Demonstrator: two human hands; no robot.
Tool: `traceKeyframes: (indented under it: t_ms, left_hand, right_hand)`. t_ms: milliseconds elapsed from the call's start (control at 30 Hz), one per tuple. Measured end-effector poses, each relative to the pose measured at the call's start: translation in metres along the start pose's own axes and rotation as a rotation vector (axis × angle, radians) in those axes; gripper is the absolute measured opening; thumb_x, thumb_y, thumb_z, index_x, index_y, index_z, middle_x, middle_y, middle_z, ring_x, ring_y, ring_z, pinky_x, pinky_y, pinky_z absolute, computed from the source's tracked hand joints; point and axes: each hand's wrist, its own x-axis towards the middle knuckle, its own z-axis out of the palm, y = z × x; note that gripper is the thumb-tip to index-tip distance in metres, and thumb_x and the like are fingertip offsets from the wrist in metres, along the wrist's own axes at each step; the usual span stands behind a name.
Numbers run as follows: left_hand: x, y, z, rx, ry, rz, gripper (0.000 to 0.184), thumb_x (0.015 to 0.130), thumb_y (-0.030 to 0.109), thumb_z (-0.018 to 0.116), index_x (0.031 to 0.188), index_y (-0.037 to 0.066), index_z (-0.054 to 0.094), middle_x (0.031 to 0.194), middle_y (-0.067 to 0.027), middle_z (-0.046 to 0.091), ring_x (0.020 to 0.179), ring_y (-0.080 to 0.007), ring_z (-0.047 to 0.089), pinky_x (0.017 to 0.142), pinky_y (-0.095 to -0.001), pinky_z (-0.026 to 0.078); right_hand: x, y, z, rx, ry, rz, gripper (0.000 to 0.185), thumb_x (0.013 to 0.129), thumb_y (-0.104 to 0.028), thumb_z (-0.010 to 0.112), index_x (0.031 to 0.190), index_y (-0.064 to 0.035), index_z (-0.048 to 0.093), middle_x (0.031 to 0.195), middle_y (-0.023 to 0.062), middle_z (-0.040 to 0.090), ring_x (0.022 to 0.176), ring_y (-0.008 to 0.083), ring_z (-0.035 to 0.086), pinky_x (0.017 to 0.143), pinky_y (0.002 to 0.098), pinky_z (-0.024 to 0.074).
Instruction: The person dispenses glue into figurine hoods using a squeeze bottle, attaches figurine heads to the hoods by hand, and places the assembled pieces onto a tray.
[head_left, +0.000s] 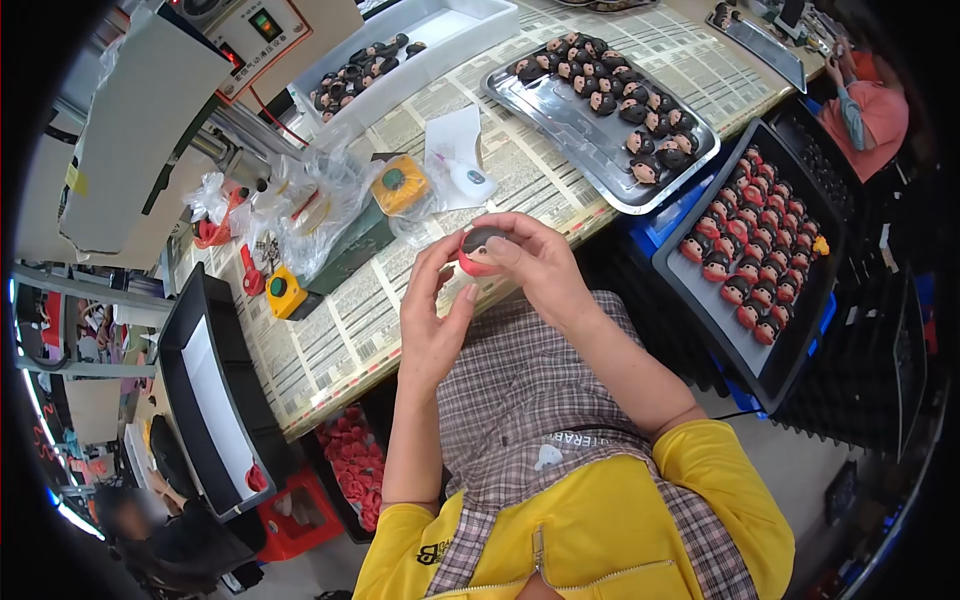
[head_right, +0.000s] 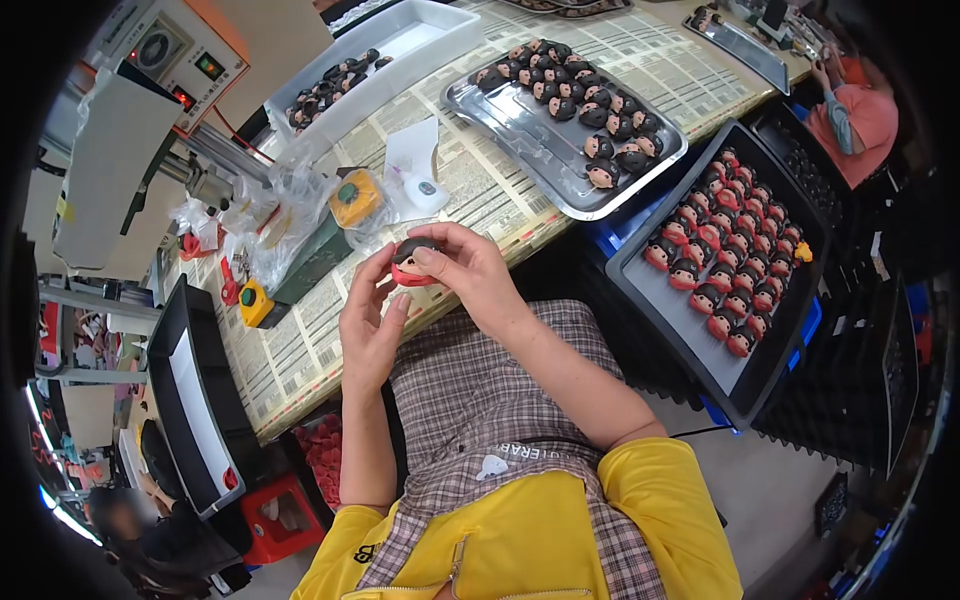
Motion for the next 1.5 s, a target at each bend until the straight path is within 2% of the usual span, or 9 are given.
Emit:
traceKeyframes:
  t_ms: [167, 333, 433, 633, 733, 833, 1133, 1500]
  left_hand:
    - [-0.004, -0.011, 0.001, -0.128, 0.020, -0.076, 0.039, 0.090, 0.005, 0.060, 0.128, -0.001, 0.054, 0.122, -0.0107, 0.057, 0.111, -0.0185, 0.057, 0.094, -0.0310, 0.046]
    - [-0.008, -0.006, 0.004, -0.138, 0.005, -0.174, 0.037, 0.093, 0.007, 0.059, 0.128, -0.004, 0.053, 0.119, -0.0114, 0.060, 0.107, -0.0166, 0.059, 0.091, -0.0291, 0.048]
    - [-0.011, -0.011, 0.005, -0.144, 0.009, -0.201, 0.037, 0.095, 0.009, 0.058, 0.129, -0.005, 0.052, 0.119, -0.0116, 0.061, 0.108, -0.0165, 0.059, 0.091, -0.0291, 0.048]
    - [-0.014, -0.010, 0.008, -0.260, -0.003, -0.242, 0.041, 0.098, 0.007, 0.052, 0.136, -0.006, 0.046, 0.123, -0.0127, 0.059, 0.109, -0.0170, 0.058, 0.095, -0.0305, 0.047]
    - [-0.014, -0.006, 0.009, -0.270, -0.014, -0.253, 0.042, 0.098, 0.004, 0.049, 0.139, -0.005, 0.044, 0.124, -0.0137, 0.058, 0.109, -0.0171, 0.058, 0.096, -0.0311, 0.047]
    - [-0.016, -0.003, 0.012, -0.292, 0.018, -0.183, 0.040, 0.098, 0.003, 0.047, 0.137, -0.005, 0.046, 0.119, -0.0122, 0.061, 0.103, -0.0159, 0.062, 0.089, -0.0289, 0.052]
    - [-0.015, 0.007, 0.013, -0.323, 0.039, -0.172, 0.040, 0.095, 0.001, 0.047, 0.135, -0.006, 0.049, 0.120, -0.0139, 0.060, 0.104, -0.0170, 0.061, 0.089, -0.0301, 0.052]
    - [-0.015, 0.003, 0.011, -0.319, 0.028, -0.185, 0.039, 0.094, 0.000, 0.050, 0.132, -0.008, 0.050, 0.122, -0.0151, 0.060, 0.107, -0.0181, 0.061, 0.090, -0.0299, 0.052]
  right_hand:
    - [-0.004, 0.003, 0.000, -0.180, 0.020, -0.007, 0.029, 0.096, -0.017, 0.060, 0.115, 0.0045, 0.058, 0.101, 0.0082, 0.066, 0.092, 0.0111, 0.062, 0.082, 0.0250, 0.0504]
    - [-0.006, 0.002, -0.007, -0.508, 0.028, -0.063, 0.032, 0.098, -0.023, 0.057, 0.111, 0.0058, 0.060, 0.097, 0.0081, 0.066, 0.089, 0.0110, 0.061, 0.080, 0.0251, 0.0492]
    - [-0.011, -0.002, -0.006, -0.543, 0.031, -0.056, 0.033, 0.098, -0.024, 0.056, 0.111, 0.0066, 0.060, 0.097, 0.0098, 0.066, 0.089, 0.0130, 0.061, 0.080, 0.0262, 0.0491]
    - [-0.020, -0.002, -0.011, -0.571, -0.040, -0.203, 0.030, 0.092, -0.008, 0.061, 0.117, 0.0059, 0.056, 0.107, 0.0132, 0.059, 0.096, 0.0189, 0.063, 0.081, 0.0297, 0.0541]
    - [-0.025, -0.014, -0.006, -0.529, -0.077, -0.113, 0.036, 0.090, 0.000, 0.061, 0.124, 0.0052, 0.052, 0.119, 0.0105, 0.051, 0.109, 0.0173, 0.058, 0.092, 0.0292, 0.0514]
    - [-0.026, -0.015, -0.001, -0.643, -0.061, -0.241, 0.037, 0.084, 0.003, 0.064, 0.120, 0.0048, 0.053, 0.114, 0.0145, 0.053, 0.103, 0.0231, 0.061, 0.086, 0.0319, 0.0571]
    - [-0.028, -0.017, 0.001, -0.654, -0.072, -0.291, 0.040, 0.081, 0.006, 0.065, 0.120, 0.0058, 0.053, 0.116, 0.0150, 0.052, 0.106, 0.0250, 0.061, 0.087, 0.0326, 0.0565]
    - [-0.029, -0.018, -0.002, -0.756, -0.070, -0.340, 0.039, 0.080, 0.001, 0.069, 0.117, 0.0039, 0.056, 0.110, 0.0140, 0.057, 0.096, 0.0231, 0.064, 0.079, 0.0305, 0.0552]
